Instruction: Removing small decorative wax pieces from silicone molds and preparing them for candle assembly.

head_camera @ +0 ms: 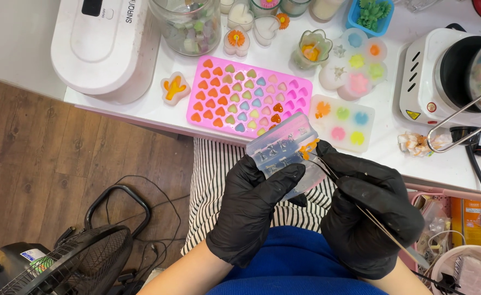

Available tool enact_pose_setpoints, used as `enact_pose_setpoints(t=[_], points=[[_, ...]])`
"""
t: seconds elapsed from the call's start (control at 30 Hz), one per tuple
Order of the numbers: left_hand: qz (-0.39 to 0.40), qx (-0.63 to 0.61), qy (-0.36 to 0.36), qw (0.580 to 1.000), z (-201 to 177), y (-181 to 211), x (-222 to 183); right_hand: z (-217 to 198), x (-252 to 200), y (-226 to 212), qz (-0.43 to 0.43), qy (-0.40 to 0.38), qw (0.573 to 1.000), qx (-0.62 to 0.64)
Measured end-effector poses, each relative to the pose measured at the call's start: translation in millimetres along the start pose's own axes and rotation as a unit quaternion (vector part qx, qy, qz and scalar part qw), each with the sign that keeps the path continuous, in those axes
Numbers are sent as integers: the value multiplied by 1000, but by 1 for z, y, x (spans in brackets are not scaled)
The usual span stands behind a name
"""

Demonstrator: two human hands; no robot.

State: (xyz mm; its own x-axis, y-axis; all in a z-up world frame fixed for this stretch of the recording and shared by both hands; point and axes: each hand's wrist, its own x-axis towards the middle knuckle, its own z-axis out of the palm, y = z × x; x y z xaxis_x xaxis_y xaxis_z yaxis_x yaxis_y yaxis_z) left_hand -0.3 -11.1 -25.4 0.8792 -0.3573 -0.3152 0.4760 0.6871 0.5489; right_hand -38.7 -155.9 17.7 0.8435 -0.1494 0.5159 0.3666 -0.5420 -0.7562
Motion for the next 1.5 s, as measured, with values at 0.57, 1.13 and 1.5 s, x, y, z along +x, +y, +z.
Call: enact_pose_setpoints(t=[0.57,1.13,1.5], points=[[9,-2,-1,1000,-2,-1,3,2,-2,10,0,58,997,42],[51,40,69,995,-24,59,17,43,72,26,265,-15,889,373],[32,8,81,996,-35,103,40,70,129,-19,199,-34,959,197]])
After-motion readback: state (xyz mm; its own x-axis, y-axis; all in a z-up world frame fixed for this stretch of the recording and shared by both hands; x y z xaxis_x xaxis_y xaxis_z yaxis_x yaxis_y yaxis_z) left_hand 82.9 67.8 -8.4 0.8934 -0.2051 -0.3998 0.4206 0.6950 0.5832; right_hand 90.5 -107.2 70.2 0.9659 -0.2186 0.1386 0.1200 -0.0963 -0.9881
